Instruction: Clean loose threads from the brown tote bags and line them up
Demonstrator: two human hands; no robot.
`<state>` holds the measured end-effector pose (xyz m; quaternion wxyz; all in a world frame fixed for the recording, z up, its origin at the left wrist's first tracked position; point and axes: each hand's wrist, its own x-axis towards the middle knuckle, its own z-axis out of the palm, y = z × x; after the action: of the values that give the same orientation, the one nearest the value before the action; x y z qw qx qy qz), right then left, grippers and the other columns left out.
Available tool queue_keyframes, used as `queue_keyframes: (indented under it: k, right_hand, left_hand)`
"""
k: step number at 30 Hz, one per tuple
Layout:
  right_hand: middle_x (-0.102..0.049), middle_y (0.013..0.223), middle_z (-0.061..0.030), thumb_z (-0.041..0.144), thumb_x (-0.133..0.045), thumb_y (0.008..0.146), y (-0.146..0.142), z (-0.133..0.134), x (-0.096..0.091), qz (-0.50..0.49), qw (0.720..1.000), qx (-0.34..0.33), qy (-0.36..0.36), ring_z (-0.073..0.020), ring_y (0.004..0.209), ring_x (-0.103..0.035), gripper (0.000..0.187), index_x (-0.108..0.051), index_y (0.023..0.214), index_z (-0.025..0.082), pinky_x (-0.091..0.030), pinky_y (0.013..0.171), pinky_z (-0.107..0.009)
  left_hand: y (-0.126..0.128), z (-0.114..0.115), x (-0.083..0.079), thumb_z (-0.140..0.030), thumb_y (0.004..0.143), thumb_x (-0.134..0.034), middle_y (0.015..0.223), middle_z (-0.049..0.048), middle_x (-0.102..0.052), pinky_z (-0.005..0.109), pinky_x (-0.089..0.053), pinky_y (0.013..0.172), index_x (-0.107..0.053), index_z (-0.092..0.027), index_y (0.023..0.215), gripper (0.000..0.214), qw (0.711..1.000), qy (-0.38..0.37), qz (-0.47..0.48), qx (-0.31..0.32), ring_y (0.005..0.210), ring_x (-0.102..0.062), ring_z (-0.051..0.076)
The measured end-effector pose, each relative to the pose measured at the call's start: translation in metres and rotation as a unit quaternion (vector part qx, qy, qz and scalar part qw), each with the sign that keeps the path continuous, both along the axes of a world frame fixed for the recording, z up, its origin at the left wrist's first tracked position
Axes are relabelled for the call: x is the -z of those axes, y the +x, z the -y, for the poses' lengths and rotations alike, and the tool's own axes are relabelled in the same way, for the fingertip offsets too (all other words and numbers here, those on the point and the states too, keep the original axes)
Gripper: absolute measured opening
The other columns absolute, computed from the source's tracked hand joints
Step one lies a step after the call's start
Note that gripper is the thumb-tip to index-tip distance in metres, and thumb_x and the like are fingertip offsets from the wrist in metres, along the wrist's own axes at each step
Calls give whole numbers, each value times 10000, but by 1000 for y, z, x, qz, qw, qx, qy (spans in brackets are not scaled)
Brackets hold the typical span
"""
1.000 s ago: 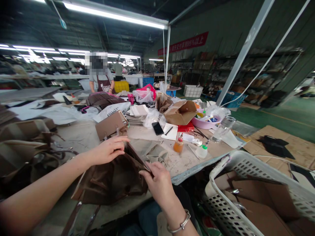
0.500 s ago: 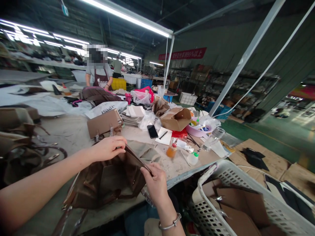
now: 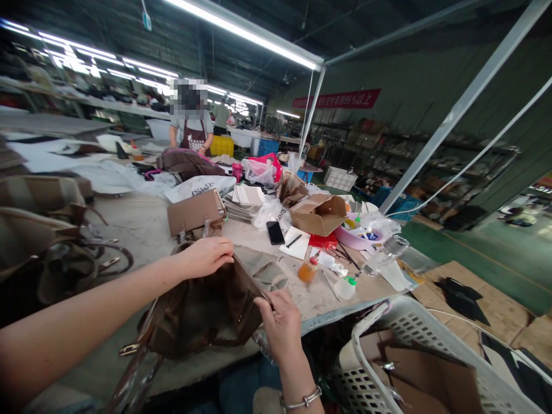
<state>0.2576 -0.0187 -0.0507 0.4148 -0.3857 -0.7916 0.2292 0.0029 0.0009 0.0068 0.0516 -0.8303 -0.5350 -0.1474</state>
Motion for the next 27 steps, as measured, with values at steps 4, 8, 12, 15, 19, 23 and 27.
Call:
queue_keyframes:
  k: [4, 8, 12, 15, 19, 23, 27]
  right_hand:
    - [-629, 804, -53, 400, -622, 780, 0, -3, -6, 20, 1000, 19, 5, -162, 648, -559, 476, -573, 1192, 166, -482, 640, -289]
    - [-651, 816, -60, 444, -615, 775, -13, -5, -20, 95, 995, 27, 25, -186, 706, -583, 389, -652, 1072, 195, -473, 670, -296]
    - [-628, 687, -24, 381, -527, 852, -26, -3, -29, 136, 990, 26, 38, -167, 651, -584, 217, -698, 816, 253, -430, 614, -266]
    - [-585, 617, -13, 333, -482, 878, -29, -1, -30, 155, 986, 32, 52, -155, 612, -563, 293, -646, 655, 236, -393, 582, -259]
    - [-558, 596, -14, 322, -469, 882, -29, -2, -28, 169, 982, 41, 67, -155, 596, -542, 324, -599, 603, 223, -368, 570, -266]
    - [-548, 587, -21, 335, -450, 888, -30, -2, -26, 181, 979, 56, 75, -164, 597, -539, 357, -564, 568, 223, -357, 562, -276]
    - [-594, 628, -25, 393, -403, 908, -27, -1, -36, 229, 972, 32, 44, -169, 605, -566, 395, -587, 598, 231, -341, 545, -275]
  left_hand:
    - [-1, 0, 0, -296, 857, -474, 807, 27, -591, 258, -414, 674, -558, -178, 744, 183, 1000, -4, 4, -8, 754, -568, 159]
    - [-1, 0, -1, -286, 852, -483, 783, 29, -583, 256, -412, 667, -567, -174, 742, 178, 1000, -6, 14, -10, 742, -564, 156]
    - [0, 0, -1, -283, 851, -485, 775, 30, -580, 263, -415, 667, -567, -173, 724, 186, 1000, -7, 21, -7, 750, -564, 163]
    - [1, 0, 0, -286, 845, -495, 778, 27, -579, 262, -419, 668, -564, -175, 731, 174, 1000, -5, 25, -6, 747, -564, 160]
    - [2, 0, 1, -298, 850, -488, 782, 30, -582, 264, -427, 677, -560, -172, 734, 186, 1000, -2, 22, -7, 747, -567, 162]
    - [3, 0, 3, -304, 852, -485, 777, 33, -586, 274, -431, 675, -560, -173, 734, 191, 1000, 13, 21, -14, 733, -568, 167]
    - [3, 1, 4, -298, 845, -498, 767, 32, -588, 276, -430, 660, -559, -175, 731, 178, 999, 20, 22, -17, 717, -570, 167]
